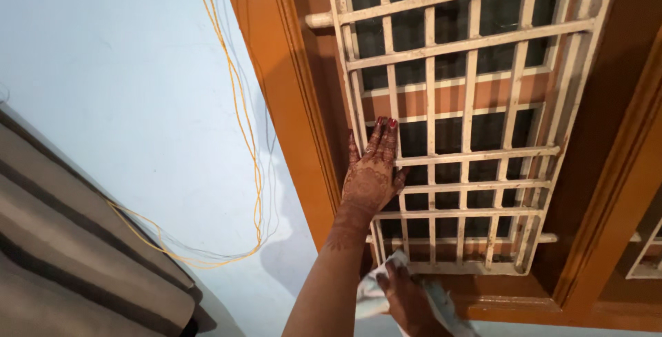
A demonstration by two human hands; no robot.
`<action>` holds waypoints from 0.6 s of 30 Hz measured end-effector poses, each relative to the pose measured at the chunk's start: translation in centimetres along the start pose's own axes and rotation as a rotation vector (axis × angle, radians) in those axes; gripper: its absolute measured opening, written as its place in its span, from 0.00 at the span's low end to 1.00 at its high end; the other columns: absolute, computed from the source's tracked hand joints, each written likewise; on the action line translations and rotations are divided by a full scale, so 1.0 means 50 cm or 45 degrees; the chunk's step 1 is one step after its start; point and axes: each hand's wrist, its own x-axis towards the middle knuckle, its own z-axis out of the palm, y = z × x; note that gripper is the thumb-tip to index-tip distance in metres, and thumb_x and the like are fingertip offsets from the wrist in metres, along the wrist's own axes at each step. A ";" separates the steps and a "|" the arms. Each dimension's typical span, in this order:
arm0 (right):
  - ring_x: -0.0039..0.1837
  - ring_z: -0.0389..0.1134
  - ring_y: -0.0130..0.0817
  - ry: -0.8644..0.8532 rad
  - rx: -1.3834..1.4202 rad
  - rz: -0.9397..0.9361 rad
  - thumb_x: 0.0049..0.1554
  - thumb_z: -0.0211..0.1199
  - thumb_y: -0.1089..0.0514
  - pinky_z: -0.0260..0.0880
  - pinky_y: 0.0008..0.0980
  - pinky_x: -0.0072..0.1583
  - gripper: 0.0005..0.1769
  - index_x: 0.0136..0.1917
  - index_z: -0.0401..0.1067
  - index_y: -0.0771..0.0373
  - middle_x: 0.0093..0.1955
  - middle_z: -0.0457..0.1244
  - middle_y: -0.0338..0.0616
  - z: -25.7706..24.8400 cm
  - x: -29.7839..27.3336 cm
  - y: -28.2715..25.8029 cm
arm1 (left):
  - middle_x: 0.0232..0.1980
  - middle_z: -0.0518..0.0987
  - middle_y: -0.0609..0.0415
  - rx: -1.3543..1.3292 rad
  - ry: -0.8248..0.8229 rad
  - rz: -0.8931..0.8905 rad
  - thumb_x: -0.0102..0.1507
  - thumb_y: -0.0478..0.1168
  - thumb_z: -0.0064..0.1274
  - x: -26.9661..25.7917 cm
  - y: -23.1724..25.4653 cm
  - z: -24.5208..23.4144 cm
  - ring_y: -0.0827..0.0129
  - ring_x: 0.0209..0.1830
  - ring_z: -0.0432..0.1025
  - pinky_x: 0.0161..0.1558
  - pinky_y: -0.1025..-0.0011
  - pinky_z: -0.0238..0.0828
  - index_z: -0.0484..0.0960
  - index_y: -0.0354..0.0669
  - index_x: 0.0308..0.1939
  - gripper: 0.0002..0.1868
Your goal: The person cleans a wooden window frame with a white cloth, wiping the individual slats of the wooden grate.
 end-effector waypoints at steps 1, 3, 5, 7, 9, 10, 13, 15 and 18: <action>0.70 0.62 0.47 -0.121 0.025 0.078 0.59 0.59 0.62 0.75 0.48 0.55 0.22 0.66 0.67 0.55 0.74 0.54 0.50 -0.011 0.003 0.002 | 0.85 0.44 0.51 0.000 -0.042 -0.008 0.69 0.60 0.39 0.001 -0.001 -0.001 0.65 0.85 0.34 0.78 0.37 0.26 0.39 0.38 0.81 0.46; 0.69 0.63 0.49 0.114 0.138 0.036 0.50 0.64 0.64 0.75 0.48 0.58 0.30 0.66 0.68 0.55 0.73 0.55 0.49 -0.043 0.008 0.006 | 0.85 0.44 0.51 -0.013 -0.079 -0.013 0.69 0.58 0.39 0.001 0.003 -0.001 0.65 0.85 0.34 0.78 0.37 0.25 0.39 0.37 0.81 0.46; 0.69 0.63 0.51 0.356 0.245 -0.005 0.41 0.68 0.65 0.75 0.47 0.60 0.38 0.66 0.68 0.55 0.71 0.57 0.48 -0.084 0.025 0.020 | 0.85 0.44 0.51 0.030 -0.040 0.008 0.69 0.57 0.39 0.003 0.001 0.000 0.65 0.85 0.35 0.78 0.36 0.24 0.39 0.38 0.81 0.45; 0.69 0.59 0.63 0.678 0.474 -0.129 0.43 0.76 0.62 0.71 0.49 0.56 0.46 0.73 0.62 0.64 0.78 0.49 0.69 -0.127 0.052 0.034 | 0.85 0.44 0.51 0.000 -0.040 0.001 0.69 0.57 0.39 0.003 0.002 0.001 0.65 0.85 0.35 0.78 0.37 0.24 0.40 0.38 0.81 0.45; 0.69 0.58 0.65 0.717 0.315 -0.114 0.39 0.77 0.60 0.66 0.54 0.62 0.49 0.70 0.60 0.65 0.75 0.51 0.66 -0.171 0.102 0.038 | 0.85 0.44 0.51 -0.025 -0.042 -0.010 0.69 0.58 0.39 0.002 -0.001 0.001 0.65 0.85 0.35 0.78 0.37 0.24 0.40 0.39 0.81 0.45; 0.70 0.57 0.66 0.752 0.155 -0.094 0.34 0.78 0.58 0.62 0.59 0.68 0.51 0.68 0.58 0.67 0.71 0.53 0.63 -0.188 0.115 0.035 | 0.85 0.45 0.52 -0.011 -0.035 -0.005 0.69 0.58 0.38 0.003 -0.001 0.001 0.65 0.86 0.36 0.78 0.38 0.24 0.40 0.39 0.82 0.45; 0.71 0.57 0.57 0.512 0.018 -0.091 0.44 0.70 0.62 0.63 0.49 0.71 0.47 0.75 0.57 0.59 0.75 0.53 0.55 -0.220 0.112 0.025 | 0.85 0.44 0.52 0.008 -0.057 -0.002 0.68 0.58 0.39 0.005 0.000 -0.001 0.65 0.85 0.35 0.78 0.38 0.25 0.40 0.38 0.82 0.46; 0.71 0.56 0.57 0.416 -0.068 -0.132 0.47 0.66 0.61 0.63 0.50 0.71 0.44 0.76 0.57 0.59 0.75 0.53 0.56 -0.223 0.114 0.009 | 0.85 0.44 0.52 0.007 -0.094 -0.011 0.67 0.58 0.39 0.002 0.001 -0.001 0.65 0.85 0.35 0.77 0.38 0.24 0.39 0.38 0.81 0.47; 0.72 0.55 0.57 0.123 -0.334 -0.240 0.56 0.54 0.58 0.60 0.52 0.71 0.36 0.78 0.56 0.60 0.74 0.52 0.58 -0.212 0.102 0.003 | 0.85 0.44 0.53 -0.002 -0.005 0.012 0.68 0.59 0.39 -0.001 0.003 0.004 0.64 0.85 0.36 0.78 0.38 0.25 0.39 0.37 0.81 0.46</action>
